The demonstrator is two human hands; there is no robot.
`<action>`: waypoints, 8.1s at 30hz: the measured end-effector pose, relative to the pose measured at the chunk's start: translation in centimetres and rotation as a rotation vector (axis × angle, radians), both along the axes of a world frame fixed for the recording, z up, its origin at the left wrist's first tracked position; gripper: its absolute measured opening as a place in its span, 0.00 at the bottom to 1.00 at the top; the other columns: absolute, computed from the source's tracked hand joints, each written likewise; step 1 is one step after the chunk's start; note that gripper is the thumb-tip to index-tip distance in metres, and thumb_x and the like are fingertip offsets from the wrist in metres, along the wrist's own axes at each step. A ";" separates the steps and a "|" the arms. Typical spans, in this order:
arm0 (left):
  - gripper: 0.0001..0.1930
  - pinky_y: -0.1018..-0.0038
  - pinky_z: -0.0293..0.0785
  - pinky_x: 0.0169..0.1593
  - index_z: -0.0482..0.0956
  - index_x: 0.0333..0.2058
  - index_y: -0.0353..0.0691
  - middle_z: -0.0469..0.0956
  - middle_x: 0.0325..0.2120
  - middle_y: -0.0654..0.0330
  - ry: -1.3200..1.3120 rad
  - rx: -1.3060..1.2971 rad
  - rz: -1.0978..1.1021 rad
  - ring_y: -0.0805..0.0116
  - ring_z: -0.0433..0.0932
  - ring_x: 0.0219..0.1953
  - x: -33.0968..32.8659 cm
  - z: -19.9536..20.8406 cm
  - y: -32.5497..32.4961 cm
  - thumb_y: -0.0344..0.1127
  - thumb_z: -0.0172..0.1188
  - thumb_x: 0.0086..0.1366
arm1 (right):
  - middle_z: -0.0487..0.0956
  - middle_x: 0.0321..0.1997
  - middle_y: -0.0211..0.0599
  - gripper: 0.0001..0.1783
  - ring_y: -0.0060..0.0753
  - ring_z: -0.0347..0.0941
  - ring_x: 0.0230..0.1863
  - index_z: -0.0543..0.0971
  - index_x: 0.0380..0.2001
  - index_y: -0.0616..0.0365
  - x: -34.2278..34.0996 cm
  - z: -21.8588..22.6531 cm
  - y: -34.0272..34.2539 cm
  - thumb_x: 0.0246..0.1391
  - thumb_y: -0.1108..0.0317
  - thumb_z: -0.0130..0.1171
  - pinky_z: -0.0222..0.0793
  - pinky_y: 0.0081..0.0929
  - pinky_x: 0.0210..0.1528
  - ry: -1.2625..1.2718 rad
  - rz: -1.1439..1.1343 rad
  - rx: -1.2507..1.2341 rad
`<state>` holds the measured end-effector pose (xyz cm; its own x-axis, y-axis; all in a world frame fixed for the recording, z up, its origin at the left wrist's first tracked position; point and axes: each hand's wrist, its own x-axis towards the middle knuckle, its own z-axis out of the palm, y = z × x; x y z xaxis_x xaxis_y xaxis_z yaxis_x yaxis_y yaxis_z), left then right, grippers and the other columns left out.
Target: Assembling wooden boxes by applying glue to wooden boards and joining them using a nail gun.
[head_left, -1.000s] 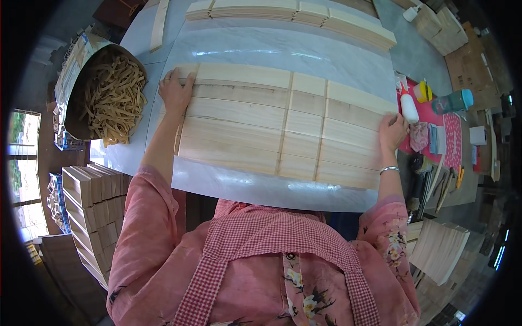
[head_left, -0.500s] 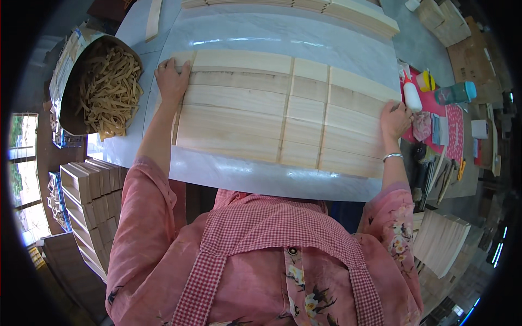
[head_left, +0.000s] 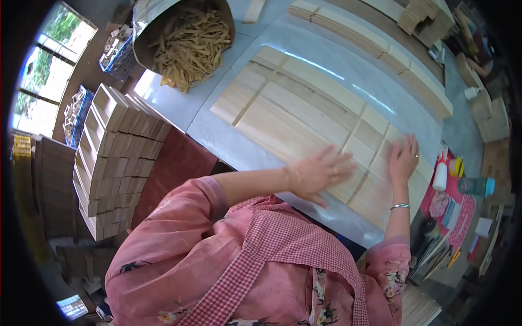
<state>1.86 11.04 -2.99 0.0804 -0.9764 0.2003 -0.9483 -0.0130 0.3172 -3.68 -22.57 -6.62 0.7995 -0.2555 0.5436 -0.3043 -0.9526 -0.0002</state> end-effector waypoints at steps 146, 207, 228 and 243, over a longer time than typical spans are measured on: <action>0.32 0.65 0.69 0.61 0.61 0.68 0.40 0.70 0.62 0.53 1.877 -0.395 0.175 0.60 0.70 0.60 -3.8 3.8 -5.1 0.44 0.60 0.71 | 0.70 0.52 0.46 0.33 0.36 0.74 0.41 0.63 0.58 0.60 -8.2 10.3 17.2 0.55 0.62 0.67 0.75 0.24 0.36 -0.701 0.199 1.447; 0.34 0.49 0.47 0.73 0.60 0.70 0.42 0.56 0.73 0.56 -0.055 -0.031 0.632 0.55 0.49 0.76 21.5 -1.9 12.1 0.54 0.50 0.71 | 0.73 0.40 0.42 0.26 0.26 0.69 0.24 0.66 0.52 0.60 4.5 8.3 22.4 0.60 0.58 0.64 0.68 0.21 0.25 -0.419 0.181 1.593; 0.26 0.49 0.47 0.73 0.64 0.68 0.46 0.58 0.73 0.64 0.000 0.049 0.841 0.57 0.50 0.75 27.4 -2.1 13.1 0.47 0.41 0.75 | 0.79 0.40 0.51 0.26 0.50 0.77 0.38 0.69 0.50 0.63 19.6 3.7 29.3 0.56 0.58 0.66 0.74 0.41 0.45 -0.317 0.042 1.042; 0.29 0.42 0.46 0.72 0.61 0.70 0.52 0.55 0.74 0.67 -0.130 0.096 0.739 0.51 0.47 0.76 22.6 -3.5 19.4 0.53 0.40 0.76 | 0.78 0.41 0.47 0.25 0.45 0.77 0.36 0.69 0.49 0.61 7.5 4.6 35.4 0.57 0.60 0.67 0.75 0.37 0.40 -0.185 0.288 1.044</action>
<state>24.43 30.48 -6.45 0.7025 -0.6912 0.1694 -0.7117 -0.6820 0.1683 3.78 12.81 -2.04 0.8312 -0.4766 0.2861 0.0173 -0.4923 -0.8703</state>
